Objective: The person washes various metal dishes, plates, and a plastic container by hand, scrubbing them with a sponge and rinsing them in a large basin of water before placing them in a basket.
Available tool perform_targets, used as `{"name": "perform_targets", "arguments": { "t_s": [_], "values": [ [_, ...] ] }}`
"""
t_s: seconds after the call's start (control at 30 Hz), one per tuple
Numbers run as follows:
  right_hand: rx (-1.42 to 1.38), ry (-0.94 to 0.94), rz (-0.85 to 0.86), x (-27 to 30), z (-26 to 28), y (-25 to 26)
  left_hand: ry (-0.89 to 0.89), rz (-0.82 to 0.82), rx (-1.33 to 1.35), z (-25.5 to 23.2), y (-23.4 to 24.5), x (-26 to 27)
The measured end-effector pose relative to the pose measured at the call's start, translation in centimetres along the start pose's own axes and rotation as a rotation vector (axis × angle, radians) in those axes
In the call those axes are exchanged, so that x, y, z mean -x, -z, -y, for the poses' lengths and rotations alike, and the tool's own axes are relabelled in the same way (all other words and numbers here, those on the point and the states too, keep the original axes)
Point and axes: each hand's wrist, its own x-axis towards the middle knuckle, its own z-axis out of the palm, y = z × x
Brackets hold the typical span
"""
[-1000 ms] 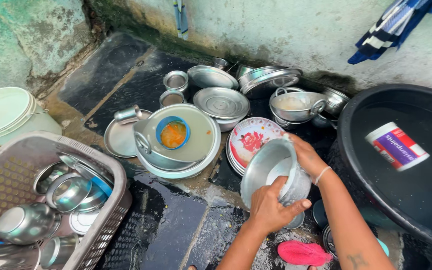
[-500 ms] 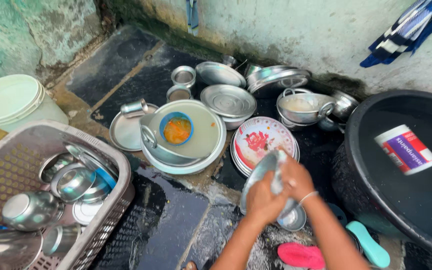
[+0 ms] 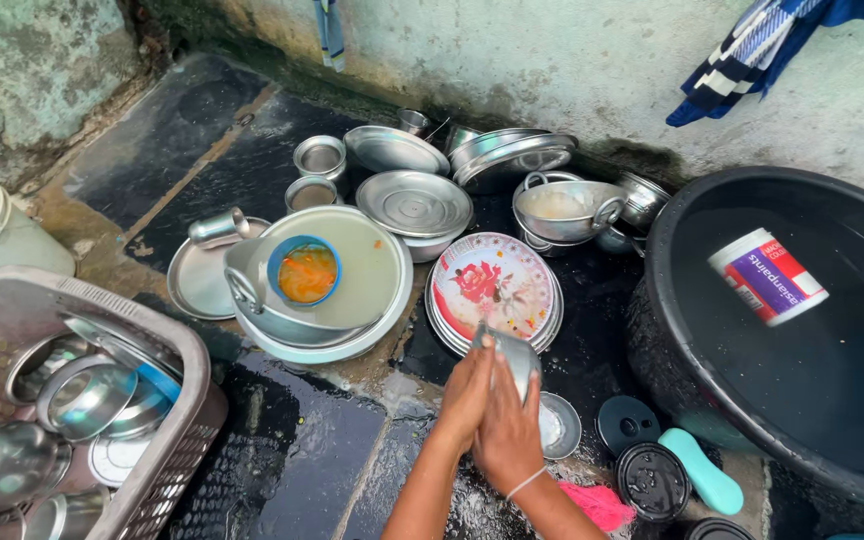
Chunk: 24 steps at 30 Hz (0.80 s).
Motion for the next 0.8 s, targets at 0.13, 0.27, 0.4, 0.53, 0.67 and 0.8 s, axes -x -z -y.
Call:
{"name": "perform_targets", "arguments": {
  "t_s": [0.13, 0.27, 0.4, 0.53, 0.67, 0.8],
  "values": [
    [-0.209, -0.687, 0.538, -5.4, -6.1, 1.1, -0.153, 0.125, -0.279, -0.6, -0.1, 0.5],
    [-1.153, -0.874, 0.489, -7.4, -13.4, 3.3, -0.103, 0.313, -0.050, -1.8, 1.4, 0.4],
    [-1.730, -0.919, 0.104, -5.0, -13.4, 3.0, -0.044, 0.229, 0.298, -2.2, 2.5, 0.1],
    [-1.867, -0.989, -0.045, -2.7, -12.9, 1.0, 0.090, 0.085, 0.671, -0.6, 2.4, -0.3],
    [-1.331, -0.923, -0.451, -0.6, -8.7, -1.8, 0.178, 0.017, 0.924, 1.5, 2.0, -1.2],
    [-0.384, -0.464, -0.422, -1.2, -2.1, -0.7, 0.142, -0.027, 0.985, 3.1, 1.8, -2.6]
  ]
}}
